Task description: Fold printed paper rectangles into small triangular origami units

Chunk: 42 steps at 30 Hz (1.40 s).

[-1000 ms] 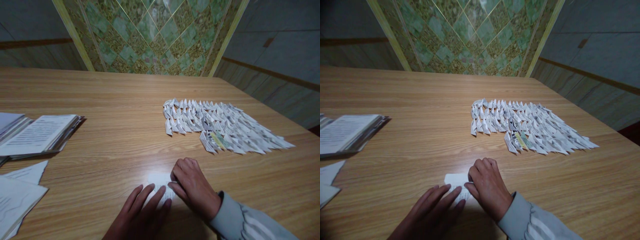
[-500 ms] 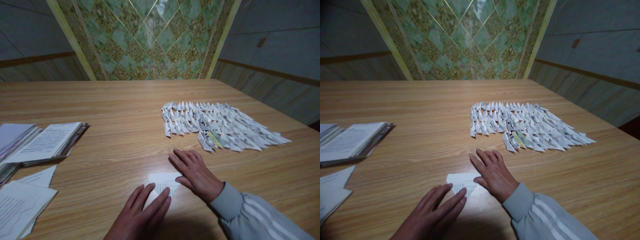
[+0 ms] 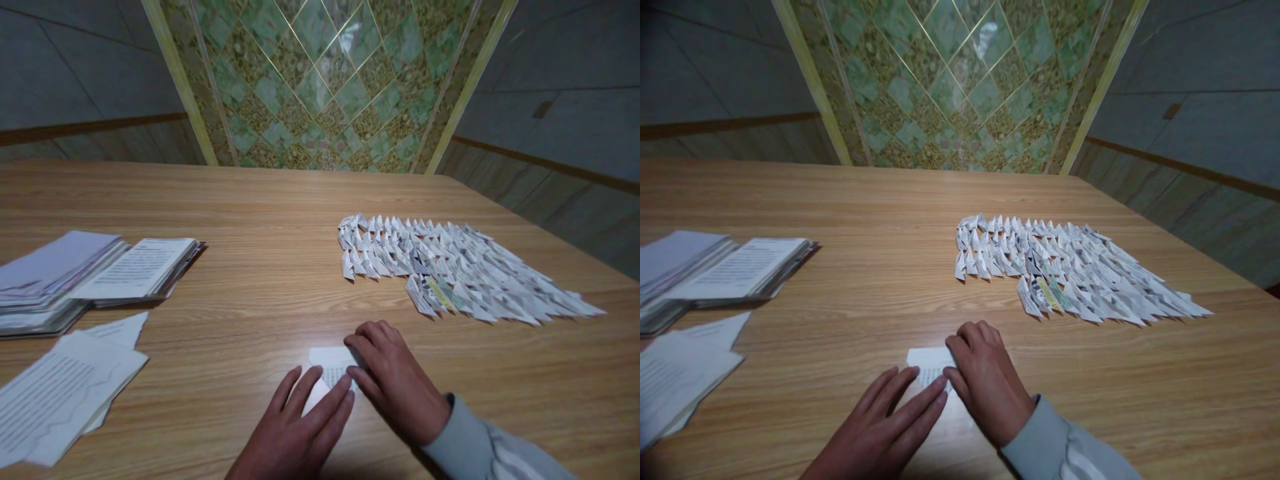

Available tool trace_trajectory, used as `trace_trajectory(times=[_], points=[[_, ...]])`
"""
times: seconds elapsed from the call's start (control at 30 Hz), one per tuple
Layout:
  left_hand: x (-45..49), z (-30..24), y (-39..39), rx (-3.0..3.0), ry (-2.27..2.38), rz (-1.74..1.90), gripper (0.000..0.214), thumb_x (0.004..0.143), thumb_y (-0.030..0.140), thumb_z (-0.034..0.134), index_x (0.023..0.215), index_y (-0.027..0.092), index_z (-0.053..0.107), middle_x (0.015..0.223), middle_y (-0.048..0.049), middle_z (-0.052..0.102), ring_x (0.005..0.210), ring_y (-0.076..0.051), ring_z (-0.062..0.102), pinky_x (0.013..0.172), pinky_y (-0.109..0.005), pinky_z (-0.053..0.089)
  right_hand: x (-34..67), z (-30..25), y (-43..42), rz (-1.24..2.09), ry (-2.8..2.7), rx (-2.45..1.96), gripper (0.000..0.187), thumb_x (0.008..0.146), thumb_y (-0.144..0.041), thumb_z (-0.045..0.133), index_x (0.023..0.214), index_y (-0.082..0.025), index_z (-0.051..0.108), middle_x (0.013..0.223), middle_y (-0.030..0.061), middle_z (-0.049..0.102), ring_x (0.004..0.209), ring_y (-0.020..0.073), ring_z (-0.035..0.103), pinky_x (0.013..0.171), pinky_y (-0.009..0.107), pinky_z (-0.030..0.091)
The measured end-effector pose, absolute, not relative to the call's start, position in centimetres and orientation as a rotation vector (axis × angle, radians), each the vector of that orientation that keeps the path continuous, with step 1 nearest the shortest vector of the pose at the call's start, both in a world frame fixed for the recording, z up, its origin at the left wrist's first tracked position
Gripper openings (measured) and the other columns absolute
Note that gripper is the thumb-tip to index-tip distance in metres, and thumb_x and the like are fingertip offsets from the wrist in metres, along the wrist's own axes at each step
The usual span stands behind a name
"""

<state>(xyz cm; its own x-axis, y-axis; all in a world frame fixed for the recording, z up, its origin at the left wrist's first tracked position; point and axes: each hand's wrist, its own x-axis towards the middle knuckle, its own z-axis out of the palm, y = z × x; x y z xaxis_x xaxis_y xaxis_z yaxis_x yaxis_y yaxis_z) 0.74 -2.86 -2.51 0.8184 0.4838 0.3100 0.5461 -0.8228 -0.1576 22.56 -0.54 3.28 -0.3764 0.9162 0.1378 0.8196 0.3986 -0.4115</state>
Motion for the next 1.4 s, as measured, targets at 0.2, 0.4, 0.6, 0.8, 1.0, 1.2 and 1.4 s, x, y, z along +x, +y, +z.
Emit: trace_trajectory(times=[0.2, 0.4, 0.6, 0.8, 1.0, 1.2, 1.4], points=[[1.8, -1.1, -3.2, -2.717, -0.767, -0.391, 0.033, 0.095, 0.032, 0.055, 0.127, 0.026, 0.06, 0.137, -0.0028, 0.059, 0.109, -0.029, 0.057, 0.097, -0.044, 0.041, 22.9, 3.0, -0.8, 0.404, -2.272, -1.589, 0.023, 0.082, -0.012, 0.071, 0.1, -0.021, 0.06, 0.097, 0.0037, 0.06, 0.095, 0.0249, 0.052, 0.087, 0.041, 0.038], [1.9, -2.3, -3.7, -2.74, -0.805, -0.372, 0.038, 0.095, 0.035, 0.055, 0.132, 0.029, 0.056, 0.14, -0.0042, 0.057, 0.112, -0.029, 0.056, 0.101, -0.046, 0.038, 23.2, 3.4, -1.0, 0.475, -2.236, -1.552, 0.02, 0.082, -0.012, 0.07, 0.095, -0.021, 0.057, 0.095, 0.0021, 0.061, 0.094, 0.0222, 0.054, 0.087, 0.039, 0.037], [1.5, -3.5, -3.8, -2.779, -0.841, -0.341, 0.045, 0.093, 0.033, 0.057, 0.137, 0.029, 0.051, 0.14, -0.0048, 0.057, 0.117, -0.031, 0.054, 0.103, -0.05, 0.036, 23.6, 2.9, -0.7, 0.269, -2.32, -1.511, 0.055, 0.083, -0.022, 0.071, 0.133, -0.022, 0.049, 0.125, 0.0109, 0.059, 0.114, 0.0284, 0.05, 0.101, 0.046, 0.035], [1.5, -2.8, -4.3, -2.715, -0.932, -0.324, 0.062, 0.08, 0.016, 0.068, 0.137, 0.034, 0.051, 0.145, -0.0022, 0.054, 0.122, -0.037, 0.048, 0.109, -0.069, 0.015, 25.2, 1.3, 0.0, 0.071, -2.424, -1.611, 0.063, 0.089, -0.028, 0.066, 0.146, -0.021, 0.041, 0.149, 0.0167, 0.044, 0.131, 0.0338, 0.041, 0.108, 0.055, 0.027], [1.2, -2.4, -4.3, -2.826, -0.949, -0.238, 0.087, 0.072, 0.06, 0.074, 0.146, 0.031, 0.04, 0.148, -0.0108, 0.05, 0.126, -0.042, 0.045, 0.106, -0.074, 0.012, 26.5, 1.2, 1.0, 0.015, -2.424, -1.532, 0.057, 0.091, -0.022, 0.062, 0.144, -0.02, 0.042, 0.148, 0.0164, 0.044, 0.132, 0.0324, 0.039, 0.107, 0.053, 0.029], [0.9, -2.5, -3.9, -2.841, -0.88, -0.339, 0.088, 0.076, 0.07, 0.063, 0.148, 0.028, 0.038, 0.148, -0.0112, 0.05, 0.126, -0.041, 0.044, 0.109, -0.07, 0.008, 25.0, 2.7, 0.6, 0.269, -2.287, -1.47, 0.016, 0.094, -0.016, 0.054, 0.108, -0.017, 0.061, 0.104, 0.0099, 0.064, 0.098, 0.0243, 0.055, 0.087, 0.039, 0.044], [1.3, -2.7, -3.7, -2.74, -0.786, -0.471, 0.08, 0.078, 0.073, 0.059, 0.142, 0.027, 0.048, 0.146, -0.0104, 0.051, 0.12, -0.039, 0.045, 0.11, -0.067, 0.006, 22.6, 3.5, -0.9, 0.269, -2.326, -1.631, 0.018, 0.083, -0.021, 0.07, 0.096, -0.018, 0.059, 0.098, 0.0069, 0.06, 0.093, 0.0258, 0.051, 0.081, 0.038, 0.039]])
